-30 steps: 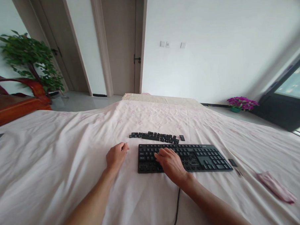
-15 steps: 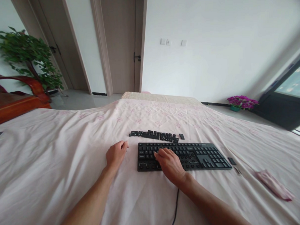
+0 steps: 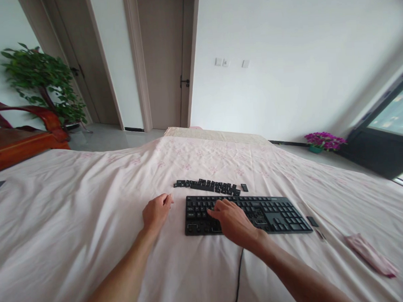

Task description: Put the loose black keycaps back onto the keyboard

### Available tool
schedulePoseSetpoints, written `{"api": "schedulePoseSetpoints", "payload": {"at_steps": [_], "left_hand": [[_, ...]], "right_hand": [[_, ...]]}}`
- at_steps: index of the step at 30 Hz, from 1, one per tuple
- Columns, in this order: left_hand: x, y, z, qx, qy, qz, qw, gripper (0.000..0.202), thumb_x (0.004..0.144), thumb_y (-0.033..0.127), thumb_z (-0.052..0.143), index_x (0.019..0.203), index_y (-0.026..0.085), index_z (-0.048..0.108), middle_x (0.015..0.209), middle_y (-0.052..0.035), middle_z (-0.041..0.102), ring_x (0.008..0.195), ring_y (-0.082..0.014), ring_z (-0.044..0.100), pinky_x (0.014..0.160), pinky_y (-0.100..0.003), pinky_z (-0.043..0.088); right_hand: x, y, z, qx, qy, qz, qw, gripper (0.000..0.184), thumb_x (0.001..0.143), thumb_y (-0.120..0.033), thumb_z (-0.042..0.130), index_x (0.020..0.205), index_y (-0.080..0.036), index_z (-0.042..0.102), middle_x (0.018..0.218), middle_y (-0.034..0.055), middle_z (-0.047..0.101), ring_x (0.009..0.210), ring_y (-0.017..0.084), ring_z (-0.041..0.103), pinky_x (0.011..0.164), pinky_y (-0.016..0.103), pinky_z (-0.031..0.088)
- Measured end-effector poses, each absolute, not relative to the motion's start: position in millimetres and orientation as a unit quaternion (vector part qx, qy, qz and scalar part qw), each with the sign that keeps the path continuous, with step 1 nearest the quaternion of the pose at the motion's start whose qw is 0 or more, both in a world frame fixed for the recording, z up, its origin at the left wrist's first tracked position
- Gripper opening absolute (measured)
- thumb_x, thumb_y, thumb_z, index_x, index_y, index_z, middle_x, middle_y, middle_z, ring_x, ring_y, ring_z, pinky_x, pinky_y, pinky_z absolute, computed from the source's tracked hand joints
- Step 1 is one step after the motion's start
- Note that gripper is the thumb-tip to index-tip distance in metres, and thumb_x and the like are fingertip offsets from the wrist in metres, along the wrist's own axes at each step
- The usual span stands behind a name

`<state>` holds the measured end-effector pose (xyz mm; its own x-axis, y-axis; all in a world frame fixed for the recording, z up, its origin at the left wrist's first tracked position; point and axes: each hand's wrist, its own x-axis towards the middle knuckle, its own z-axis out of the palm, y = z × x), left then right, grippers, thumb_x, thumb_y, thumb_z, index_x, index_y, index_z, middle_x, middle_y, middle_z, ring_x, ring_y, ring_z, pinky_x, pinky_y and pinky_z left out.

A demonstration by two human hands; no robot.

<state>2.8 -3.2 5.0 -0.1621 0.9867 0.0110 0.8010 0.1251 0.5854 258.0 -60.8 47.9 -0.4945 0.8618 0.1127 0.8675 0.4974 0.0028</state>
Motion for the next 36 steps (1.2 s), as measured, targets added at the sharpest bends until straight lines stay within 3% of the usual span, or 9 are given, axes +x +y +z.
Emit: {"api": "schedulePoseSetpoints", "payload": {"at_steps": [4,9,18,24,36], "left_hand": [[3,-1,4,0.618,0.72,0.242,0.203,0.04,0.087,0.053,0.037,0.077,0.028,0.067,0.076,0.0018,0.071,0.072,-0.0168,0.062,0.058,-0.025,0.031],[3,0,5,0.614,0.72,0.246,0.208,0.038,0.087,0.051,0.038,0.078,0.029,0.068,0.076,0.0017,0.072,0.072,-0.0171,0.062,0.059,-0.024,0.032],[5,0,10,0.606,0.729,0.238,0.212,0.039,0.089,0.049,0.038,0.079,0.027,0.068,0.077,0.0,0.072,0.073,-0.0162,0.063,0.06,-0.023,0.032],[4,1,8,0.608,0.725,0.243,0.214,0.038,0.089,0.049,0.038,0.079,0.027,0.068,0.077,0.0002,0.072,0.073,-0.0164,0.062,0.059,-0.024,0.032],[5,1,9,0.606,0.725,0.245,0.215,0.038,0.088,0.049,0.038,0.077,0.028,0.068,0.076,0.0013,0.072,0.072,-0.016,0.062,0.059,-0.024,0.031]], "right_hand": [[268,-4,63,-0.591,-0.794,0.04,0.137,0.036,0.091,-0.018,0.039,0.113,-0.026,0.067,0.103,0.0042,0.066,0.097,0.017,0.056,0.082,0.024,0.039],[253,65,59,-0.666,-0.736,0.04,0.117,0.029,0.087,-0.029,0.049,0.102,-0.025,0.073,0.107,0.0051,0.068,0.105,0.022,0.054,0.08,0.026,0.039],[228,115,36,-0.694,-0.712,0.063,0.088,0.019,0.073,-0.027,0.063,0.083,-0.022,0.077,0.091,0.0099,0.071,0.104,0.026,0.053,0.078,0.029,0.041],[238,134,37,-0.717,-0.684,0.094,0.095,0.026,0.081,-0.034,0.056,0.098,-0.026,0.074,0.094,0.0057,0.072,0.085,0.018,0.063,0.067,0.024,0.042],[254,129,35,-0.693,-0.719,0.036,0.051,0.022,0.084,-0.026,0.057,0.098,-0.02,0.073,0.105,0.013,0.069,0.098,0.024,0.062,0.077,0.03,0.042]]}}
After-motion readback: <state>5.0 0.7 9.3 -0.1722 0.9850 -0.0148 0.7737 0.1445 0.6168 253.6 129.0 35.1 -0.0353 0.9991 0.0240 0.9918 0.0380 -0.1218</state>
